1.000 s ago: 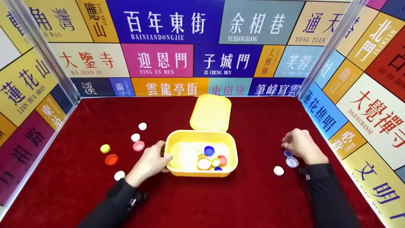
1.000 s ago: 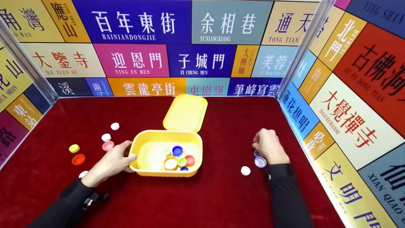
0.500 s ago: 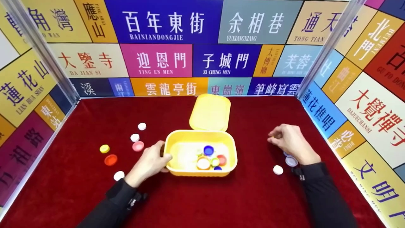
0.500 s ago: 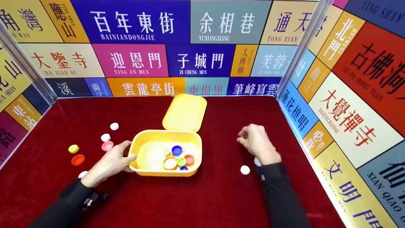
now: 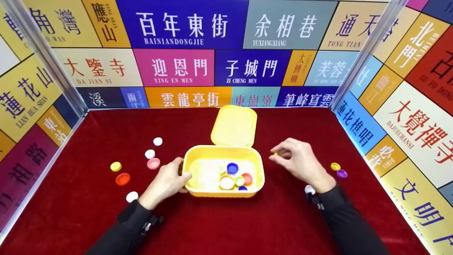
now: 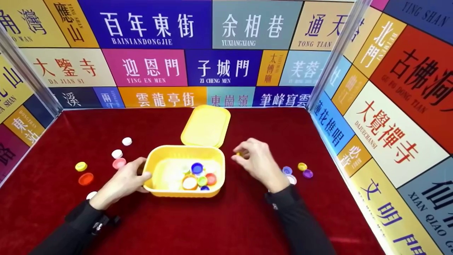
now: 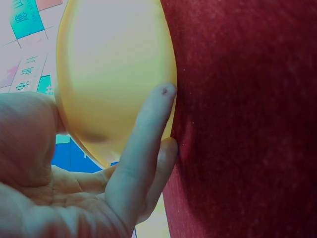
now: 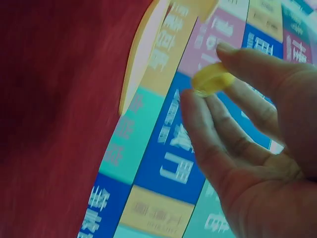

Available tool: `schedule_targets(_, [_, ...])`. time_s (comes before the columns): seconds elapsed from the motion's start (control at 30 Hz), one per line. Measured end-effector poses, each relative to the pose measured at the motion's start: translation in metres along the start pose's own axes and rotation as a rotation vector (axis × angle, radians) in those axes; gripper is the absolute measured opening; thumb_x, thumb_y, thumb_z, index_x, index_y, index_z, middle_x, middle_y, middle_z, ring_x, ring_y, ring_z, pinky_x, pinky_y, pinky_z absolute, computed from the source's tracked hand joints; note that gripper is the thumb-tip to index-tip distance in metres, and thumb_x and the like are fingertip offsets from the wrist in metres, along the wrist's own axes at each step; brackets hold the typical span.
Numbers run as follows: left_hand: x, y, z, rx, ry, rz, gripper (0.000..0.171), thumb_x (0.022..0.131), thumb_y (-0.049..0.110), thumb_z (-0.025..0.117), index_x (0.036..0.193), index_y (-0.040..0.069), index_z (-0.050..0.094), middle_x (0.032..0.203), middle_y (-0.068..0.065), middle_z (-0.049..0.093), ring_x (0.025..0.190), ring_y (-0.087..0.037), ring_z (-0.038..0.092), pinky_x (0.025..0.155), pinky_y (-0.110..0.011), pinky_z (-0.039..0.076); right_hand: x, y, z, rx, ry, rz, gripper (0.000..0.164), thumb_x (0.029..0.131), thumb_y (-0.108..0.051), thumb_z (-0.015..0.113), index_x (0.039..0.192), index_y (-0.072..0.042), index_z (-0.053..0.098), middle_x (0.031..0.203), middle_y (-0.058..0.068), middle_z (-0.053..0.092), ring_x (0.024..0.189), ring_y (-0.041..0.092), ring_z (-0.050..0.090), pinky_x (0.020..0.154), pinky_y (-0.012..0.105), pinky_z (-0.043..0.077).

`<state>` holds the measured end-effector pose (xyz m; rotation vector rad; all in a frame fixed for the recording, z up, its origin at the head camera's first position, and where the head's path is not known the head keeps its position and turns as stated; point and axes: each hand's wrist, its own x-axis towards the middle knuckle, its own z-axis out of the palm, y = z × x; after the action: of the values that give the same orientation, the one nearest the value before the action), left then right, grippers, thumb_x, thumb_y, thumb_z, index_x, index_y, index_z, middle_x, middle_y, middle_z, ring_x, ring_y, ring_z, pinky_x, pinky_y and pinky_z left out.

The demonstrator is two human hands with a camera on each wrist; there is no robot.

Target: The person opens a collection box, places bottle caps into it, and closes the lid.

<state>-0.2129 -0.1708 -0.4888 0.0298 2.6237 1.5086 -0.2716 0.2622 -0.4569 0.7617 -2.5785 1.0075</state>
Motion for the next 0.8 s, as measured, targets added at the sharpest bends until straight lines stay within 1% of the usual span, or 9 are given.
schedule_targets(0.07, [0.0, 0.0, 0.0, 0.0, 0.002, -0.003, 0.046, 0.1, 0.003, 0.067, 0.145, -0.001, 0.066, 0.115, -0.021, 0.08, 0.082, -0.024, 0.086, 0.063, -0.04, 0.075, 0.0, -0.008, 0.008, 0.034, 0.01, -0.044, 0.02, 0.092, -0.008, 0.099, 0.11, -0.008, 0.09, 0.105, 0.007, 0.083, 0.094, 0.02, 0.087, 0.086, 0.043, 0.077])
schedule_targets(0.2, [0.0, -0.001, 0.001, 0.002, 0.006, -0.005, 0.046, 0.1, 0.003, 0.067, 0.145, -0.001, 0.066, 0.115, -0.021, 0.08, 0.082, -0.025, 0.086, 0.063, -0.04, 0.075, 0.0, -0.02, 0.022, 0.061, 0.006, -0.125, 0.019, 0.094, -0.01, 0.098, 0.111, -0.007, 0.089, 0.105, 0.007, 0.081, 0.095, 0.017, 0.086, 0.086, 0.043, 0.077])
schedule_targets(0.3, [0.0, -0.001, 0.0, 0.001, 0.006, -0.007, 0.046, 0.1, 0.003, 0.068, 0.145, -0.001, 0.066, 0.116, -0.021, 0.08, 0.082, -0.025, 0.086, 0.063, -0.04, 0.075, -0.001, -0.027, 0.031, 0.068, -0.002, -0.19, 0.02, 0.095, -0.012, 0.097, 0.111, -0.005, 0.088, 0.105, 0.01, 0.08, 0.095, 0.019, 0.085, 0.086, 0.041, 0.077])
schedule_targets(0.43, [0.0, 0.0, 0.0, 0.002, 0.002, -0.003, 0.046, 0.1, 0.004, 0.068, 0.146, -0.002, 0.066, 0.117, -0.022, 0.08, 0.082, -0.025, 0.086, 0.063, -0.04, 0.075, -0.003, -0.032, 0.04, 0.059, -0.021, -0.273, 0.022, 0.094, -0.012, 0.098, 0.111, -0.004, 0.087, 0.105, 0.011, 0.079, 0.094, 0.022, 0.084, 0.085, 0.036, 0.076])
schedule_targets(0.57, [0.001, 0.001, -0.001, 0.004, 0.0, 0.004, 0.045, 0.101, 0.004, 0.068, 0.146, -0.002, 0.066, 0.117, -0.022, 0.08, 0.082, -0.025, 0.086, 0.063, -0.04, 0.075, -0.004, -0.034, 0.044, 0.026, -0.062, -0.349, 0.026, 0.09, -0.012, 0.102, 0.111, -0.008, 0.087, 0.106, 0.007, 0.079, 0.094, 0.02, 0.08, 0.084, 0.03, 0.073])
schedule_targets(0.63, [0.001, 0.001, -0.001, 0.006, -0.002, 0.005, 0.045, 0.102, 0.005, 0.068, 0.146, -0.002, 0.065, 0.118, -0.023, 0.08, 0.082, -0.025, 0.086, 0.063, -0.04, 0.075, -0.005, -0.034, 0.045, 0.016, -0.079, -0.389, 0.029, 0.088, -0.011, 0.103, 0.112, -0.01, 0.087, 0.107, 0.006, 0.079, 0.094, 0.019, 0.079, 0.084, 0.03, 0.073])
schedule_targets(0.7, [0.001, 0.001, -0.001, 0.006, -0.003, 0.004, 0.046, 0.102, 0.005, 0.068, 0.147, -0.002, 0.065, 0.119, -0.023, 0.08, 0.082, -0.025, 0.086, 0.064, -0.04, 0.075, -0.005, -0.035, 0.044, 0.021, -0.096, -0.407, 0.03, 0.088, -0.011, 0.103, 0.112, -0.01, 0.086, 0.109, 0.004, 0.078, 0.095, 0.02, 0.079, 0.084, 0.031, 0.072])
schedule_targets(0.8, [0.0, 0.001, 0.0, 0.004, -0.003, 0.001, 0.046, 0.101, 0.004, 0.068, 0.147, -0.002, 0.065, 0.119, -0.023, 0.08, 0.081, -0.025, 0.086, 0.063, -0.04, 0.075, -0.006, -0.037, 0.044, 0.041, -0.106, -0.439, 0.03, 0.088, -0.007, 0.102, 0.113, -0.007, 0.086, 0.11, 0.005, 0.078, 0.095, 0.022, 0.08, 0.084, 0.031, 0.073])
